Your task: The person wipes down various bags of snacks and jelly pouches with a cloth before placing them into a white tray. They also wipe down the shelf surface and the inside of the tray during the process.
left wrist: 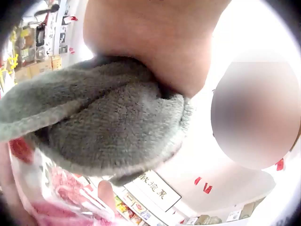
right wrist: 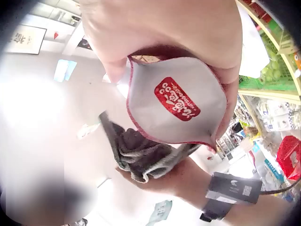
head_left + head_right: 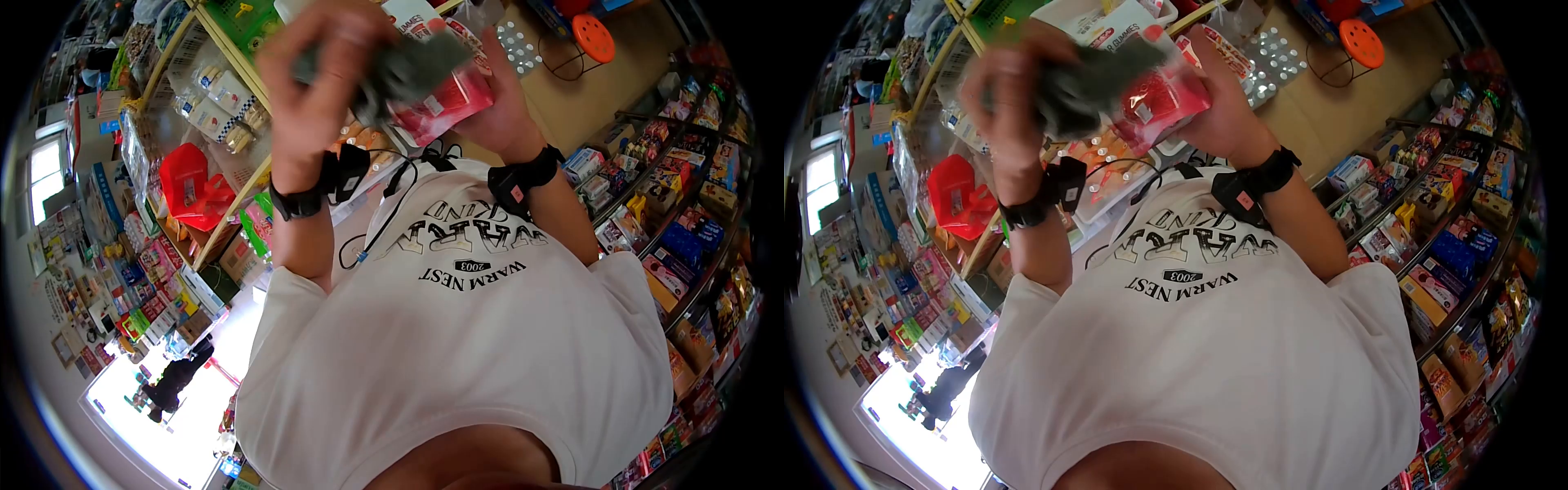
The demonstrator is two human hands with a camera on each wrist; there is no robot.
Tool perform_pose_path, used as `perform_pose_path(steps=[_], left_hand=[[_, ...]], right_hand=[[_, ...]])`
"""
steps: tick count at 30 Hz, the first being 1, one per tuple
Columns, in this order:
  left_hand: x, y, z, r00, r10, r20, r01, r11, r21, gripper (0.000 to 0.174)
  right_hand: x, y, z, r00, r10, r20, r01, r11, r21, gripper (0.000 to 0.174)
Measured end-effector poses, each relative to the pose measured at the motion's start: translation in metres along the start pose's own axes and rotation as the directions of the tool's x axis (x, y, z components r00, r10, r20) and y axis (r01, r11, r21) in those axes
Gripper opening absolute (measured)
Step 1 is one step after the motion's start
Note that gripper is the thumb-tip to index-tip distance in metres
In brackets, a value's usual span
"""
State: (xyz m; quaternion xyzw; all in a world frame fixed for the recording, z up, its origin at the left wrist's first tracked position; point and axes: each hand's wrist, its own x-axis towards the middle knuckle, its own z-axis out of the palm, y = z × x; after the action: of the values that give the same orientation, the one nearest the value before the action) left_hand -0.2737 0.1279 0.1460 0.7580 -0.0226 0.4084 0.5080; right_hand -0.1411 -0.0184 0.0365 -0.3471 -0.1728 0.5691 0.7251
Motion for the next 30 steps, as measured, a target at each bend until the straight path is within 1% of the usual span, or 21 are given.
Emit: perform_pose_path(steps=[1,2,3,4,5,6,7,8,9,10,11,13,16,18,20,24,26,27,28,29,30], left_hand=[[0.006,0.005,0.0,0.984,0.041,-0.174,-0.034,0.999,0.039,0.026],[0.012,0.004,-0.014,0.963,0.063,-0.261,0.003,0.969,0.246,0.018],[0.014,0.006,-0.015,0.982,0.113,-0.15,-0.067,0.958,0.28,0.031],[0.017,-0.002,-0.008,0.986,0.03,-0.161,0.003,0.98,0.197,0.031],[0.017,-0.01,0.002,0.985,-0.054,-0.165,0.073,0.991,0.112,0.031],[0.013,-0.012,0.007,0.996,-0.07,-0.059,0.082,0.963,0.256,0.038],[0.009,-0.011,0.011,0.962,-0.268,0.046,0.247,0.933,0.262,0.043],[0.005,-0.011,0.014,0.955,-0.284,0.084,0.234,0.899,0.371,0.045],[0.001,-0.012,0.017,0.945,-0.304,0.121,0.214,0.854,0.474,0.046],[-0.009,-0.037,0.013,0.97,-0.195,0.148,0.116,0.899,0.422,0.048],[-0.008,-0.036,0.018,0.969,-0.193,0.153,0.113,0.9,0.42,0.048],[-0.01,-0.029,0.03,0.923,-0.353,0.151,0.333,0.932,0.143,0.048],[-0.011,-0.023,0.036,0.926,-0.344,0.155,0.323,0.935,0.146,0.049],[-0.013,-0.025,0.039,0.928,-0.339,0.156,0.319,0.937,0.141,0.049],[-0.015,-0.033,0.039,0.962,-0.223,0.157,0.2,0.968,0.151,0.049],[-0.016,-0.025,0.047,0.981,-0.167,0.1,0.152,0.978,0.143,0.049],[-0.014,-0.016,0.05,0.993,-0.003,0.122,-0.027,0.969,0.245,0.041],[-0.015,-0.017,0.053,0.993,-0.001,0.121,-0.029,0.969,0.244,0.041],[-0.017,-0.02,0.057,0.983,0.094,0.161,-0.135,0.953,0.271,0.032],[-0.02,-0.023,0.061,0.961,0.188,0.203,-0.242,0.925,0.291,0.026],[-0.024,-0.022,0.067,0.953,0.195,0.232,-0.251,0.936,0.248,0.032]], right_hand=[[-0.002,-0.009,0.005,1.0,-0.001,0.0,0.001,1.0,0.0,0.067],[-0.006,-0.017,0.013,0.991,0.074,0.108,-0.108,0.929,0.355,0.061],[-0.009,-0.02,0.017,0.967,0.103,0.233,-0.233,0.725,0.648,0.063],[-0.01,-0.021,0.012,0.961,0.137,0.242,-0.271,0.652,0.708,0.071],[-0.01,-0.014,0.001,0.961,0.137,0.24,-0.27,0.651,0.709,0.071],[-0.011,-0.001,-0.013,0.996,-0.005,0.093,-0.034,0.91,0.414,0.068],[-0.011,0.009,-0.025,0.981,-0.195,0.011,0.195,0.981,0.022,0.066],[-0.011,0.009,-0.027,0.98,-0.197,0.008,0.196,0.98,0.023,0.066],[-0.011,0.01,-0.029,0.871,-0.458,0.174,0.49,0.831,-0.265,0.064],[-0.012,0.011,-0.03,0.687,-0.607,0.4,0.723,0.516,-0.459,0.062],[-0.013,0.01,-0.031,0.686,-0.611,0.397,0.724,0.513,-0.462,0.062],[-0.019,0.008,-0.032,0.655,-0.627,0.422,0.744,0.441,-0.501,0.063],[-0.028,0.01,-0.034,0.691,-0.623,0.365,0.714,0.51,-0.48,0.064],[-0.031,0.009,-0.036,0.696,-0.619,0.364,0.707,0.501,-0.5,0.064],[-0.033,0.006,-0.037,0.698,-0.617,0.364,0.702,0.488,-0.518,0.064],[-0.036,-0.001,-0.035,0.699,-0.607,0.378,0.708,0.514,-0.484,0.067],[-0.039,-0.004,-0.03,0.714,-0.598,0.364,0.696,0.547,-0.466,0.07],[-0.041,-0.005,-0.021,0.754,-0.592,0.285,0.646,0.591,-0.483,0.06],[-0.042,-0.007,-0.015,0.788,-0.58,0.204,0.595,0.634,-0.494,0.052],[-0.04,-0.011,-0.014,0.786,-0.582,0.206,0.597,0.631,-0.496,0.052],[-0.037,-0.015,-0.014,0.91,-0.403,0.093,0.4,0.915,0.057,0.046]])
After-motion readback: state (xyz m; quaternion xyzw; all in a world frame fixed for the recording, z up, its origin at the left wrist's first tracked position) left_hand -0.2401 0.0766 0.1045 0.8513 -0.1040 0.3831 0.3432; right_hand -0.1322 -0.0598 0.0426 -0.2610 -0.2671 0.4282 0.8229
